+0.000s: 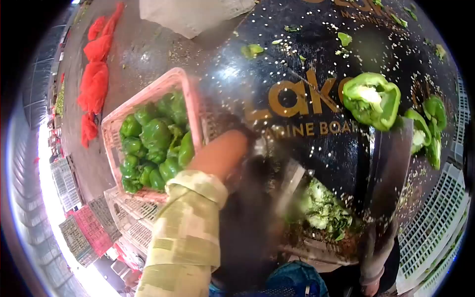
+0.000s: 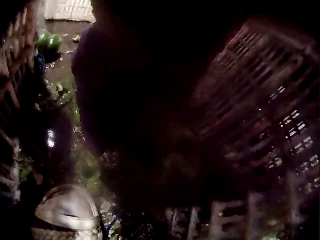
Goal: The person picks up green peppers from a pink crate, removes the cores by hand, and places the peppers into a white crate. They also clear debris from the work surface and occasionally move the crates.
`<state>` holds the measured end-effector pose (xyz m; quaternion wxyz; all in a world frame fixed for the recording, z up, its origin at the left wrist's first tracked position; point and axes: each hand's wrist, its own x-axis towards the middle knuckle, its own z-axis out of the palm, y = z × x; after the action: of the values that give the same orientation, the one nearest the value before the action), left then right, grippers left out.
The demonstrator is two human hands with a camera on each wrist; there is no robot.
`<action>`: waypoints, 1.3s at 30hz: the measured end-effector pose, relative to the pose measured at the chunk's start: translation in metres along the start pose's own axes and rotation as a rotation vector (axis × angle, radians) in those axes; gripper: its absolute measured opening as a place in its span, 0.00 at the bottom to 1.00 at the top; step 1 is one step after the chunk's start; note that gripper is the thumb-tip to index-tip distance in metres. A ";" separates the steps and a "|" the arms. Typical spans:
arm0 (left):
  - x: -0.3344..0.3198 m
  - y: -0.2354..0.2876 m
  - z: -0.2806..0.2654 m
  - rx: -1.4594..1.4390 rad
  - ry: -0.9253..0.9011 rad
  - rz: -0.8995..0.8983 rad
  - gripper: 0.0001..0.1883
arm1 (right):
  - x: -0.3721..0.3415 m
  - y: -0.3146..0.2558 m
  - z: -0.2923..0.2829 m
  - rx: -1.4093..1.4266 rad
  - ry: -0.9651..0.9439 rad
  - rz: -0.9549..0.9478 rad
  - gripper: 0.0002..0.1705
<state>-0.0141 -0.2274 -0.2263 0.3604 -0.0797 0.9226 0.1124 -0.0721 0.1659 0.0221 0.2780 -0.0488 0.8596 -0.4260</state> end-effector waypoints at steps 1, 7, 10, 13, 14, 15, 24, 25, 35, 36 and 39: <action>-0.019 -0.001 -0.008 -0.015 -0.015 0.038 0.16 | 0.000 0.003 0.002 -0.108 0.032 -0.120 0.26; -0.154 0.009 -0.117 -0.163 0.002 0.159 0.15 | 0.008 0.010 -0.002 0.173 -0.014 -0.213 0.26; -0.218 -0.006 -0.139 -0.594 0.041 0.099 0.13 | -0.026 -0.002 -0.016 0.433 0.090 -0.156 0.27; -0.267 -0.016 -0.150 -0.797 0.093 0.305 0.14 | -0.033 0.026 -0.045 0.432 0.359 -0.338 0.28; -0.282 -0.010 -0.159 -0.709 0.175 0.398 0.14 | -0.034 0.025 -0.058 0.353 0.402 -0.400 0.30; -0.302 0.005 -0.171 -0.464 0.305 0.521 0.14 | -0.036 0.024 -0.070 0.272 0.450 -0.459 0.31; -0.282 0.159 -0.139 -2.187 -0.721 0.983 0.25 | 0.017 0.095 -0.057 -0.863 0.606 -0.102 0.43; -0.280 0.175 -0.135 -2.173 -0.682 1.009 0.25 | 0.020 0.112 -0.052 -0.982 0.734 -0.298 0.42; -0.280 0.276 -0.113 -0.742 0.967 0.434 0.28 | -0.100 -0.030 -0.049 0.185 -0.175 -0.476 0.39; -0.280 0.285 -0.110 -0.708 0.992 0.437 0.29 | -0.097 -0.021 -0.040 -0.019 -0.089 -0.636 0.39; -0.277 0.297 -0.104 -1.541 0.614 0.686 0.33 | -0.087 -0.001 -0.037 0.324 -0.020 -0.624 0.34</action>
<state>0.0523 0.0495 0.0817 -0.1090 -0.0459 0.6198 0.7758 -0.0179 0.2192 0.0788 0.1469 -0.2684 0.7217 -0.6209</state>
